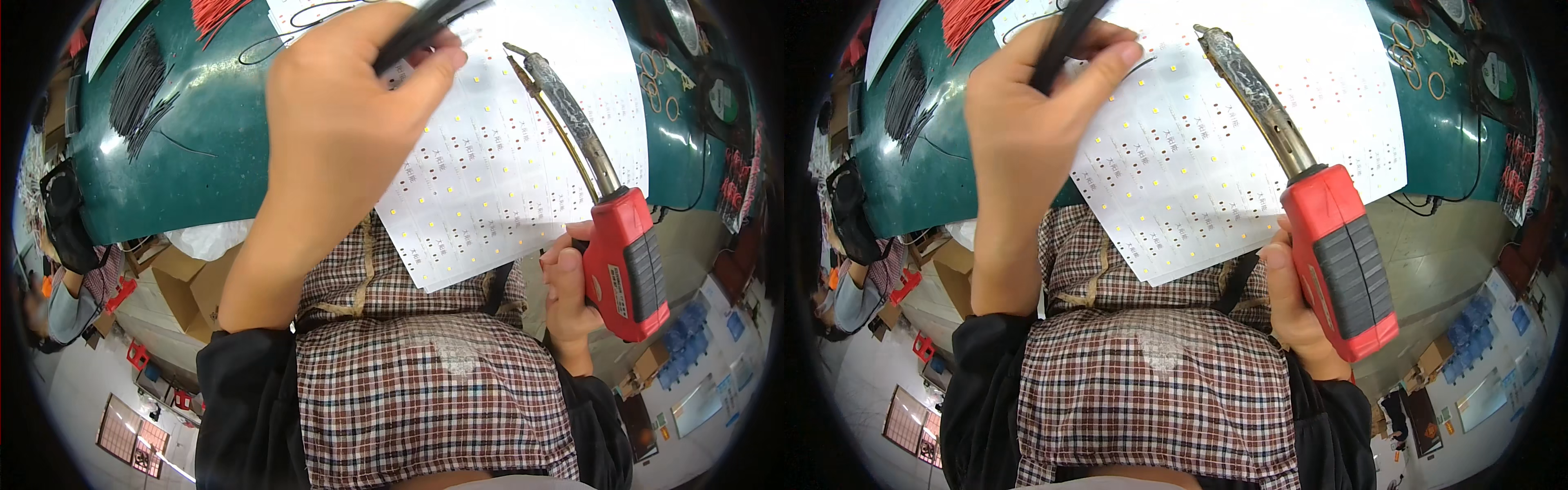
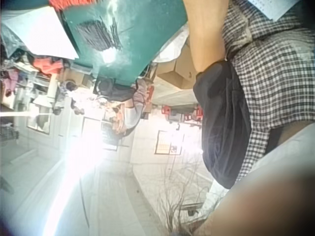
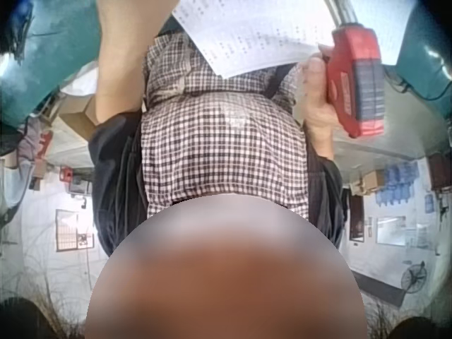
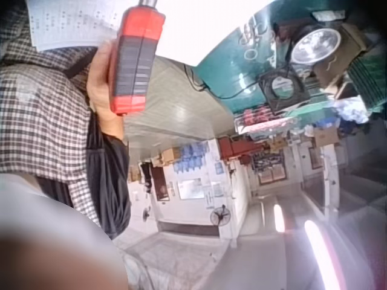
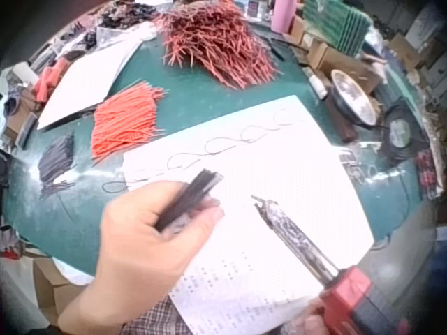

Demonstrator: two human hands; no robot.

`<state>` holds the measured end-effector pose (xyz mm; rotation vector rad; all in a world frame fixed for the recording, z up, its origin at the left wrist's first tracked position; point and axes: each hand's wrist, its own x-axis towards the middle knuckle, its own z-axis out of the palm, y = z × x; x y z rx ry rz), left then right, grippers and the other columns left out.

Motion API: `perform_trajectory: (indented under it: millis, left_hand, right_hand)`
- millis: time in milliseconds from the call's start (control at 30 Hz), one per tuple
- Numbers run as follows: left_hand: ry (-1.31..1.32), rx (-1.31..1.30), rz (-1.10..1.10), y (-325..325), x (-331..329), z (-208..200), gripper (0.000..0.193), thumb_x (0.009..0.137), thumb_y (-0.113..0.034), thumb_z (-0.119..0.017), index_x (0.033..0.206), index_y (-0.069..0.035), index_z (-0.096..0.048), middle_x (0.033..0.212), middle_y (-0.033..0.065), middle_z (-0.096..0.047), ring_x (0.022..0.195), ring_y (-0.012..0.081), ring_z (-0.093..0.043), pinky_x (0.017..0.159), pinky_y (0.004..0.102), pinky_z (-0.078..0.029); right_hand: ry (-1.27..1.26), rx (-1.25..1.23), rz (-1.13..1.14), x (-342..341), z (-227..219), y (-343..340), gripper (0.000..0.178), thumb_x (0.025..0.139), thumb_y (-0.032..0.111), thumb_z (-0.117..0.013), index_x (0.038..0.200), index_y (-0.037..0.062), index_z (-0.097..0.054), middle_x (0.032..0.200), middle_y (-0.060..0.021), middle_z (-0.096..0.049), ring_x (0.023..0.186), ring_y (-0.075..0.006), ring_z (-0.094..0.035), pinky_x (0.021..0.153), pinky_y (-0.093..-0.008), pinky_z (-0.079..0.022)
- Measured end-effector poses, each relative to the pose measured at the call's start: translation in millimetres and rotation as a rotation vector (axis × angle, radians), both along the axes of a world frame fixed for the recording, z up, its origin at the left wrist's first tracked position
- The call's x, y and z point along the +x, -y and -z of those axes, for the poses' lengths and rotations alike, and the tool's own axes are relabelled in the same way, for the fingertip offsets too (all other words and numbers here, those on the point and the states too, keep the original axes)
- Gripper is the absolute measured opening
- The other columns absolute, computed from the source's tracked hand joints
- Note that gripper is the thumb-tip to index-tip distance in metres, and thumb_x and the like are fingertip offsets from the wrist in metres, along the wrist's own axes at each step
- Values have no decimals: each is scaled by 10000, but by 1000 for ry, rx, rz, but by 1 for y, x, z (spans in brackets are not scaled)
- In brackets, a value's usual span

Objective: Soldering electrical wires onto an LED panel at an assembly station.

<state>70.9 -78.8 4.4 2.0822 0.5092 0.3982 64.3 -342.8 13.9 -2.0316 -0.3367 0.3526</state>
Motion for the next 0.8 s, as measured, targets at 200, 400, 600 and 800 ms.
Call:
perform_trajectory:
  millis: [200,400,600,800]
  left_hand:
    - [25,205,39,8,5,14,191,835,-167,-819,907,0,-762,649,8,-633,547,51,-446,500,250,-354]
    - [-36,121,-15,15,9,10,224,837,-217,-822,885,-6,-764,631,29,-615,519,69,-455,491,267,-364]
    - [-20,228,-2,14,9,12,227,833,-225,-823,888,-11,-770,645,43,-633,532,101,-500,513,280,-399]
    - [11,280,13,14,10,18,225,829,-223,-821,883,-11,-767,673,62,-664,573,135,-580,558,293,-453]
  right_hand:
    - [-52,12,29,0,3,1,264,968,170,-681,1120,-24,-588,753,-74,-612,547,-75,-479,506,-230,-376]
    - [51,-31,-46,2,7,6,181,973,144,-670,989,-17,-590,747,-69,-603,549,-82,-482,505,-237,-378]
    - [87,-21,-109,6,7,6,141,977,101,-649,917,-10,-586,741,-82,-596,544,-87,-476,501,-236,-376]
    - [111,-54,-122,6,10,11,126,973,83,-647,915,-7,-580,740,-83,-595,544,-90,-478,501,-238,-378]
